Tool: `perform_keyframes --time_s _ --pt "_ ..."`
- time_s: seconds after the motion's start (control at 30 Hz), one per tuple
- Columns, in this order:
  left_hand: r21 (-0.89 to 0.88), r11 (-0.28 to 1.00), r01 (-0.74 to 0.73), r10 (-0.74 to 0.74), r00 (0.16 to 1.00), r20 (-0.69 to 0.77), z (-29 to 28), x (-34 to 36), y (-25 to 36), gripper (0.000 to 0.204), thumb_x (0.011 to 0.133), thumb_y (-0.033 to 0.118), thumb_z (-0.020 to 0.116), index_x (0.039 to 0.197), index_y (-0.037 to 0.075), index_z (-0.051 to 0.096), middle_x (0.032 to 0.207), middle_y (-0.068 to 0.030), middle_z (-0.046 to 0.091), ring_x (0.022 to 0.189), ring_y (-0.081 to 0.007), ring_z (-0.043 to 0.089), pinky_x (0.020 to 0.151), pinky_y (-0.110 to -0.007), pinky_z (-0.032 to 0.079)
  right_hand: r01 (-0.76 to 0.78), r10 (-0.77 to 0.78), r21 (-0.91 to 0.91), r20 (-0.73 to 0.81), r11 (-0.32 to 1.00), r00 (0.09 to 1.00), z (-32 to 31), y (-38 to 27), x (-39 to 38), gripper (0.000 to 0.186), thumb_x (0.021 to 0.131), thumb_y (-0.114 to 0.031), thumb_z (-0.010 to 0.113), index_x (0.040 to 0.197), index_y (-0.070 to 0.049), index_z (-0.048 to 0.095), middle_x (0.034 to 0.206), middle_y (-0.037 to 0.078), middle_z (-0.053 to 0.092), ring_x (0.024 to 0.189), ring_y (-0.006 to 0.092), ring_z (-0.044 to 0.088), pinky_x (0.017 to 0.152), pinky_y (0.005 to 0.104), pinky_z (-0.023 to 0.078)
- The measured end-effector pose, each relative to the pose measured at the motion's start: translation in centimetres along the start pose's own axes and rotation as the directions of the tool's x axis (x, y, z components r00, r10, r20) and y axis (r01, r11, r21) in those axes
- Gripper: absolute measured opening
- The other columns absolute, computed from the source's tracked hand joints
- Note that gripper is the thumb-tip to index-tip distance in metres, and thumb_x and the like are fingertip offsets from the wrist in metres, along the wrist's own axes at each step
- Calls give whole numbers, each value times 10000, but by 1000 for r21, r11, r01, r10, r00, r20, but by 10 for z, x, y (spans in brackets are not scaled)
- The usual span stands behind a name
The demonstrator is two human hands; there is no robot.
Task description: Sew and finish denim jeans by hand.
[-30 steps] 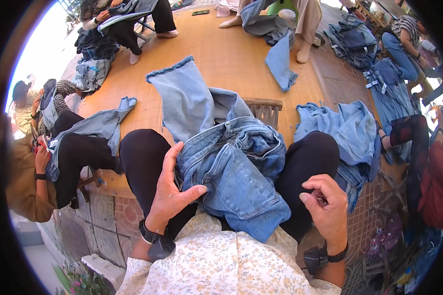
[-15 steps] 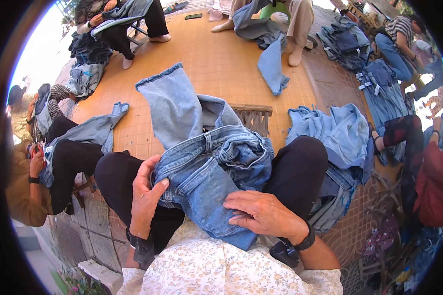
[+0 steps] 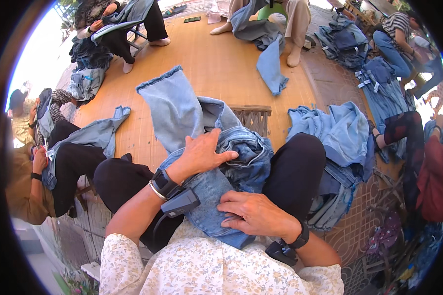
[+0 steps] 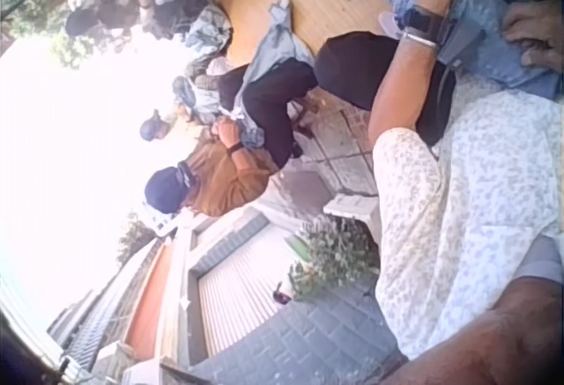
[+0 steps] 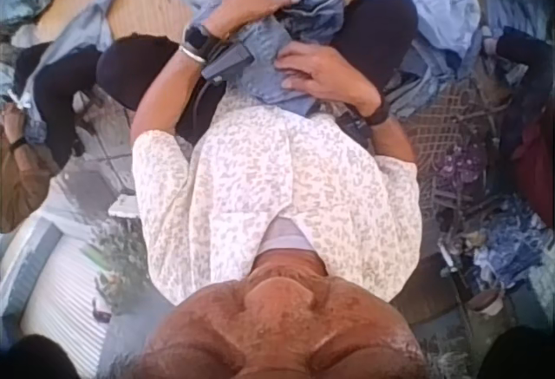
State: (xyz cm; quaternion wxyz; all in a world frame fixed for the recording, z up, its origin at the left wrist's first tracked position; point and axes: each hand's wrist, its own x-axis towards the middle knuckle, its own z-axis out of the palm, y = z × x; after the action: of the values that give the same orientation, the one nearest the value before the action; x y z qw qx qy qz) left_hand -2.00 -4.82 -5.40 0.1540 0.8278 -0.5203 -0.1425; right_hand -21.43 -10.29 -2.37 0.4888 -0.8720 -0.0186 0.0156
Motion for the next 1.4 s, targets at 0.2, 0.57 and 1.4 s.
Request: perform_keyframes --time_s 0.2,0.57,1.4 --pt "-196 980 34 -34 999 7 17 15 -20 400 725 357 598 638 -29 547 561 -161 553 552 -342 515 591 -429 406 31 -25 78 -78 996 997 2 5 -11 270 774 -188 677 971 -9 631 1046 94 588 893 272 592 740 341 481" --pt "-958 187 217 -35 976 214 -10 -31 17 318 877 200 546 658 -31 557 603 79 479 572 -23 384 486 -235 302 75 9 126 -562 989 827 -12 -9 -17 134 727 7 711 841 -1 641 808 64 641 616 86 571 517 195 439" --pt "-827 -357 435 -41 877 479 -6 -54 22 217 893 188 531 878 -13 611 802 -41 644 656 -100 613 602 -235 511 -76 120 95 -664 993 738 -20 -8 -15 171 744 73 650 899 4 630 774 57 601 587 76 532 499 202 401"
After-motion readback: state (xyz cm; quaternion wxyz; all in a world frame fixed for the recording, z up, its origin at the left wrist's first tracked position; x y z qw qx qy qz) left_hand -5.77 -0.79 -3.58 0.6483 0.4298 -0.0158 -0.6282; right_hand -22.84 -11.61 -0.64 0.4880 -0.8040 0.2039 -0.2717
